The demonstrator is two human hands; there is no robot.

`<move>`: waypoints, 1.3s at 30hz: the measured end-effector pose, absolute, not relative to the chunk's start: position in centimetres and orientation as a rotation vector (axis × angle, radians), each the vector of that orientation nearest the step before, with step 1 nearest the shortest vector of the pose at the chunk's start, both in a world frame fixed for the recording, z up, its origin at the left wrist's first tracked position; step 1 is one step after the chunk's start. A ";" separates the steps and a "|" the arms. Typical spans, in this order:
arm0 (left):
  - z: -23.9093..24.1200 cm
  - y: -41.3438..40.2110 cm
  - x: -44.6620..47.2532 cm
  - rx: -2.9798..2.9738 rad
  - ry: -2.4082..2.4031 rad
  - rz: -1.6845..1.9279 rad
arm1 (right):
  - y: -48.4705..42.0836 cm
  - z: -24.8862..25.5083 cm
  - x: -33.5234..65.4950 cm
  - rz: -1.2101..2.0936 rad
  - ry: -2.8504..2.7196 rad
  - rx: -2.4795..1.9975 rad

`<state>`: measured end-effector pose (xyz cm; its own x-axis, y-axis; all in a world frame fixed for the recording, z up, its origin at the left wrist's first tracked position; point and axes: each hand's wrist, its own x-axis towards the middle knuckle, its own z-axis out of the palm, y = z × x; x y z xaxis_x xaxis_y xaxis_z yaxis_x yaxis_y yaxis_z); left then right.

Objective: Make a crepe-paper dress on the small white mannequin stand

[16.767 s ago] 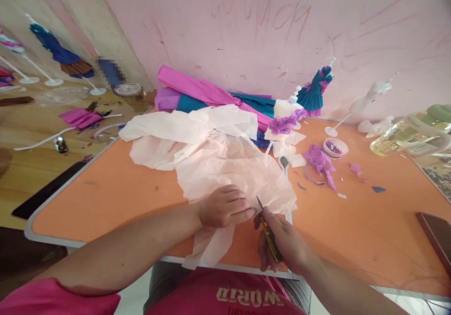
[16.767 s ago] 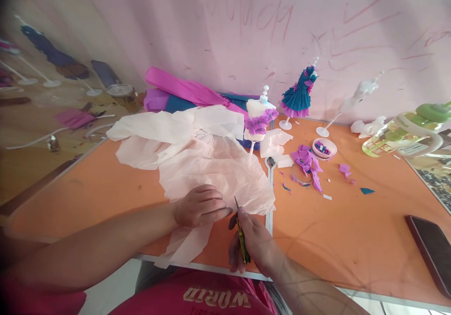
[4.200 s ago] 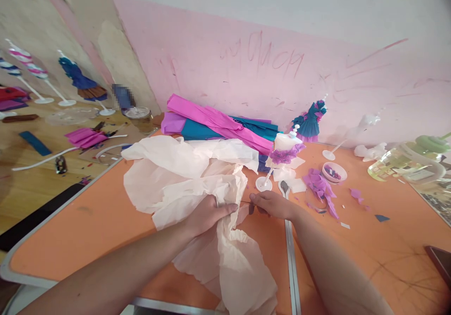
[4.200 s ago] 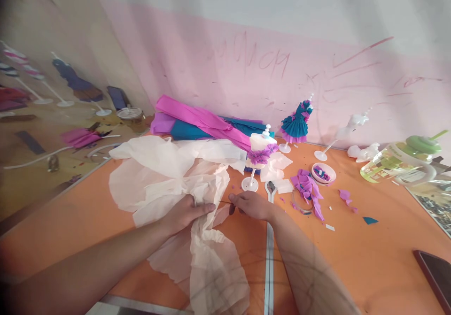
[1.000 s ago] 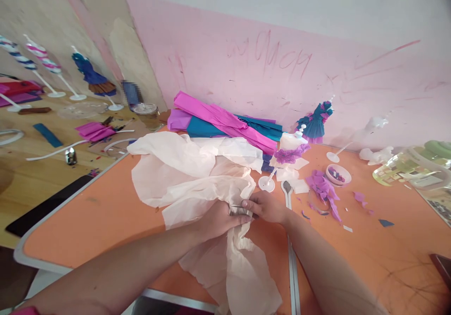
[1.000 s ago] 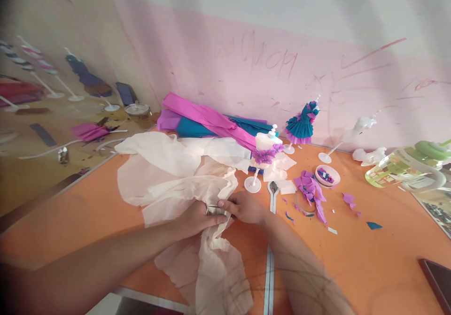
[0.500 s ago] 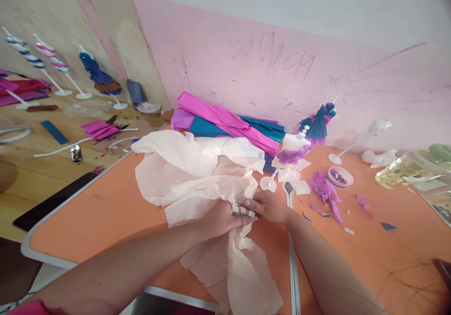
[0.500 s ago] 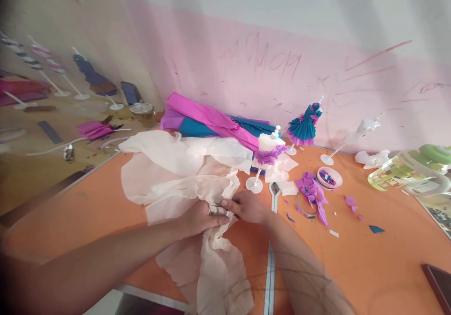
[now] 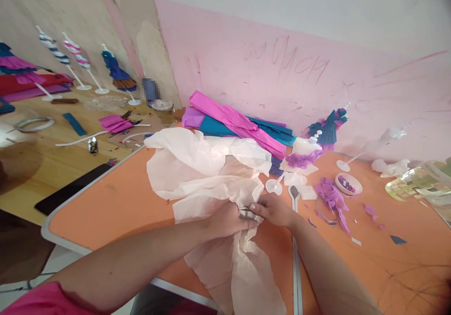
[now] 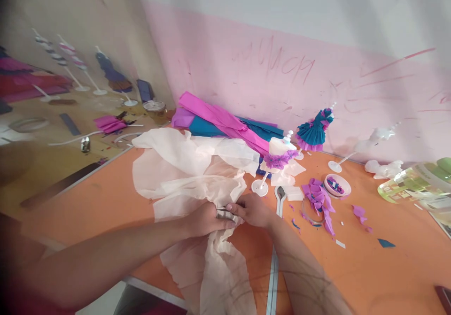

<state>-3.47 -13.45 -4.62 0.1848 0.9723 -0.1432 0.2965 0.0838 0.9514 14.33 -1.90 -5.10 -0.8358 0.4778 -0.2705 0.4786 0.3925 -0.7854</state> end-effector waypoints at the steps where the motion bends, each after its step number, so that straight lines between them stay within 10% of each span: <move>1: -4.9 -13.4 -3.5 1.406 1.317 0.802 | -1.9 -5.0 14.3 -1.473 2.617 0.903; 39: -5.4 -13.6 -4.8 1.372 1.588 0.837 | -2.0 -4.9 14.6 -1.915 2.381 0.932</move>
